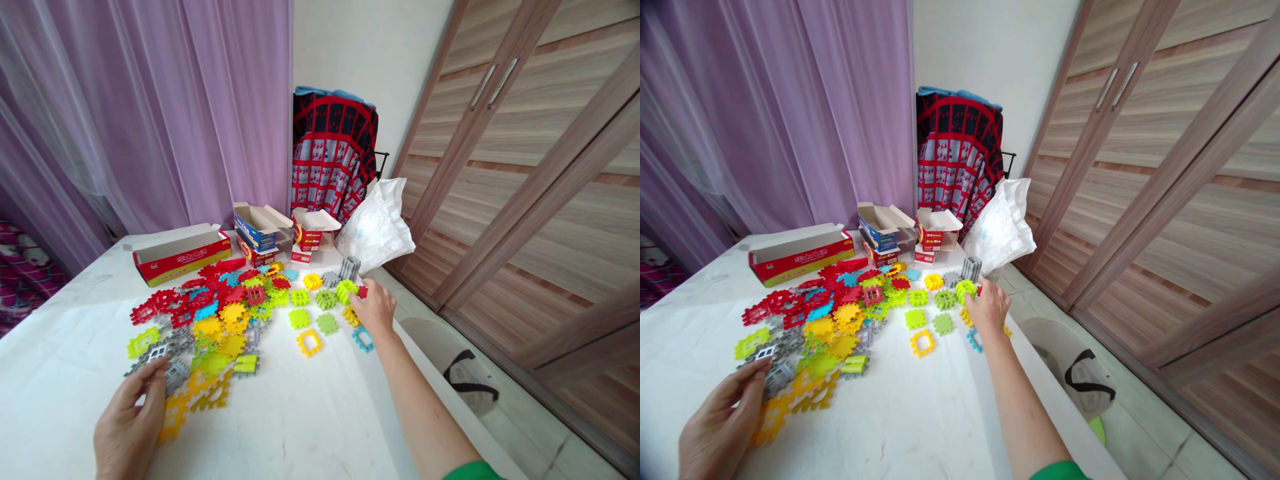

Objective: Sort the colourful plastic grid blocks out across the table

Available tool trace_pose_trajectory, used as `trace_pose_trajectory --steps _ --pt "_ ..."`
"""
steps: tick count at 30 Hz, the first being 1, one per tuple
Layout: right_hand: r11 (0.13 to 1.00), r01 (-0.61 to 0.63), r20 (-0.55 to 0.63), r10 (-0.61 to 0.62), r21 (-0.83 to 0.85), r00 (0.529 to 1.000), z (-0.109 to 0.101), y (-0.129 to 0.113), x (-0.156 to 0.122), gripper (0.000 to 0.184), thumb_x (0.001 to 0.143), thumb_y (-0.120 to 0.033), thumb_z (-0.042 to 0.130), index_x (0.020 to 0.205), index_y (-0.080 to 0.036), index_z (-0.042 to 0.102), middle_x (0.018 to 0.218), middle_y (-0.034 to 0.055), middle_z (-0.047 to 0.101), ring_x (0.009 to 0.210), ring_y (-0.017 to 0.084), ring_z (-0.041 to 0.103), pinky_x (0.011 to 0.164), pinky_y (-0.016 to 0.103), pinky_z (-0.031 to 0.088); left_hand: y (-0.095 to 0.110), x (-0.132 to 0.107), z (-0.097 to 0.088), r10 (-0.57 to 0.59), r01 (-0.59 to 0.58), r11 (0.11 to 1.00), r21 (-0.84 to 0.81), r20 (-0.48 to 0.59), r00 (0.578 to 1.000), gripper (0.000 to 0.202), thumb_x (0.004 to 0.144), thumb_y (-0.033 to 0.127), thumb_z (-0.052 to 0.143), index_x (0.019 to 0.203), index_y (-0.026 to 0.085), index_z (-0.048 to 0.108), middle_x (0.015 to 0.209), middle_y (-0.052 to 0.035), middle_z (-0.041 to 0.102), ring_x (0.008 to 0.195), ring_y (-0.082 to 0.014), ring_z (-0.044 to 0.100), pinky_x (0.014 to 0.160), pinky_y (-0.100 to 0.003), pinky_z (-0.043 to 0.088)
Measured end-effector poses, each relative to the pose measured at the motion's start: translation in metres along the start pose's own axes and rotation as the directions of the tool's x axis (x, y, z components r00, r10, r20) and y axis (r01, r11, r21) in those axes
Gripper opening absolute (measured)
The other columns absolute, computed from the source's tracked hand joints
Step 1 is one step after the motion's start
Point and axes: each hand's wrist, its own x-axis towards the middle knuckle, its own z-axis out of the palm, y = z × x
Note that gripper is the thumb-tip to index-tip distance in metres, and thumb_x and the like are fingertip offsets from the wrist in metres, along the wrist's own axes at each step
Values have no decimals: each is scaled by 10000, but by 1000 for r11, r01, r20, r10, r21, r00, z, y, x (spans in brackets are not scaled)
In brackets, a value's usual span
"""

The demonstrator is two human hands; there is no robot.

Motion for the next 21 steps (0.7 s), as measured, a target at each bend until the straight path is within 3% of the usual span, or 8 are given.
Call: trace_pose_trajectory --steps 2,4,11,17,21 --pt "998 -47 97 51 -42 994 -7 2 14 640 805 -447 632 1362 -175 469 1264 154 625 1205 317 511 959 431 352 2 -1 0 -3 3 1000 8 4 1000 458 694 532 474 981 258 703 948 -34 725 721 -205 632 664 -339 501" --pt "995 -33 186 50 -90 981 -10 0 23 726 784 -484 646 1401 -171 421 1245 161 631 1202 328 516 947 438 355 3 -1 -1 -5 5 1000 23 0 1000 463 699 536 472 990 262 705 928 -31 722 697 -201 621 652 -338 498" --pt "984 -8 220 48 -179 974 -3 -11 22 620 819 -476 590 1340 -158 481 1163 180 666 1151 324 554 912 441 357 3 0 -3 17 -17 1000 7 -6 1000 399 698 511 495 939 273 706 917 -21 734 736 -209 645 687 -339 514" --pt "981 9 227 37 -196 973 3 -11 21 556 842 -431 570 1317 -150 504 1129 179 685 1143 321 565 905 445 362 -2 1 0 69 -68 998 8 -33 997 388 712 501 499 945 275 711 903 -16 739 711 -203 644 630 -315 510" --pt "981 16 230 30 -193 973 3 -12 20 552 842 -434 575 1312 -154 506 1149 176 680 1155 318 557 907 441 359 0 1 0 43 -43 999 -5 -27 999 397 700 501 494 938 266 709 914 -21 737 745 -213 649 639 -319 510"
